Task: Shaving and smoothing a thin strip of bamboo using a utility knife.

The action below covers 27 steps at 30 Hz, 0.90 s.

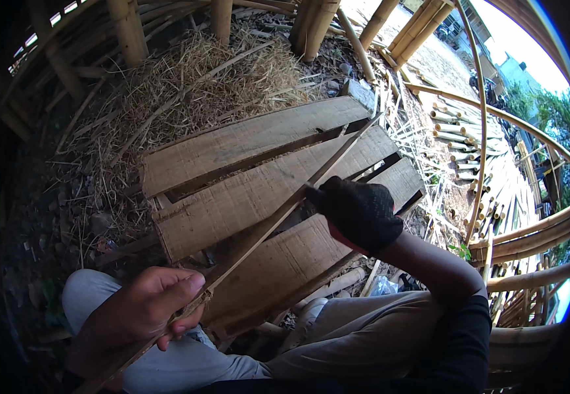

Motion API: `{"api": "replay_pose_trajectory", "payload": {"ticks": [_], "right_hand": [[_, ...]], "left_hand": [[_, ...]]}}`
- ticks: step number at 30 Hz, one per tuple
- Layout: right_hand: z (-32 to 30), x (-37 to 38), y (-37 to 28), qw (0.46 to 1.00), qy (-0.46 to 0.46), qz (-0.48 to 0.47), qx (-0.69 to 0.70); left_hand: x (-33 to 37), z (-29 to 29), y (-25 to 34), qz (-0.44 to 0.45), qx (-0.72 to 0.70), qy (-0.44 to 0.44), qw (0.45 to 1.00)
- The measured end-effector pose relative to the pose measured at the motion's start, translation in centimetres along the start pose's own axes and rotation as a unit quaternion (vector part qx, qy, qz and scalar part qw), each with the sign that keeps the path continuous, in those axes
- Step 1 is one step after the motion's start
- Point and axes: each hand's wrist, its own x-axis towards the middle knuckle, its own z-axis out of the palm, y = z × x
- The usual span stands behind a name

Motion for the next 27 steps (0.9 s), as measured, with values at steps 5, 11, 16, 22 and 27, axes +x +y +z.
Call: {"api": "replay_pose_trajectory", "payload": {"ticks": [5,11,16,22,27], "right_hand": [[0.8,0.6,0.3,0.998,-0.009,-0.053,0.042],[-0.9,-0.9,-2.1,0.993,-0.005,-0.066,0.100],[1.7,0.7,4.1,1.000,-0.007,-0.023,0.008],[0.0,0.4,1.0,0.993,-0.051,-0.094,0.046],[-1.2,-0.1,-0.4,0.990,-0.071,0.012,0.124]], "left_hand": [[-0.6,0.1,-0.2,-0.017,-0.089,0.009,0.996],[-0.5,1.4,0.3,-0.013,-0.052,0.010,0.999],[-0.5,1.6,0.0,-0.026,-0.107,0.023,0.994],[-0.4,2.3,0.1,-0.026,-0.102,0.031,0.994],[-0.2,2.6,0.5,-0.029,-0.185,0.023,0.982]]}}
